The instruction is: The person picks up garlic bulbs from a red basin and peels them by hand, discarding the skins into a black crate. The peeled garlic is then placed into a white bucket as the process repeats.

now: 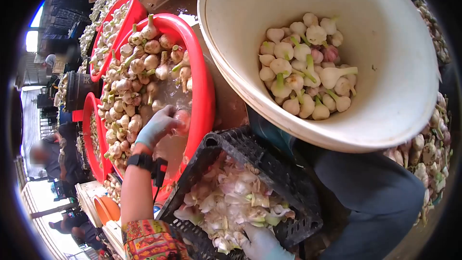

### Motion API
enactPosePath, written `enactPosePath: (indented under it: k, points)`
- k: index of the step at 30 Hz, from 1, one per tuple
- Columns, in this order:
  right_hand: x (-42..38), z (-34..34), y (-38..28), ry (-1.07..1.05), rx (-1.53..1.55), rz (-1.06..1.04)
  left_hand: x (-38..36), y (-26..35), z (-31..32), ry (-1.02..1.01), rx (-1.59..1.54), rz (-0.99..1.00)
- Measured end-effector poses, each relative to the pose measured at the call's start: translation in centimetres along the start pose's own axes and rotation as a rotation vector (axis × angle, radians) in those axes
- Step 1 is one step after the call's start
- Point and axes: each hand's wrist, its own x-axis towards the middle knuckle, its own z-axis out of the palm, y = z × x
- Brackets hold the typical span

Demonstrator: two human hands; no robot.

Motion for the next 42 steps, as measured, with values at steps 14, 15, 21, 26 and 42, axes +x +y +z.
enactPosePath:
  k: [14, 15, 21, 26, 42]
  points:
    - [-6.0, 2.3, 1.2, -0.260, -0.347, -0.529, -35.9, -3.4, 20.2, 0.508, -1.891, 0.100]
    - [-6.0, 3.1, 2.2, -0.293, -0.468, -0.565, -37.4, -3.2, 21.7, 0.539, -1.898, 0.045]
    - [-9.2, 4.8, 2.6, -0.513, -0.663, -0.480, -41.3, -4.6, 27.2, 0.792, -1.996, -0.058]
    - [-10.9, 5.4, 2.0, -0.546, -0.567, -0.348, -42.1, -6.4, 28.6, 0.696, -1.968, 0.068]
    - [-7.3, 3.6, 4.0, -0.321, -0.491, -0.556, -38.2, -6.5, 31.1, 0.533, -1.896, 0.128]
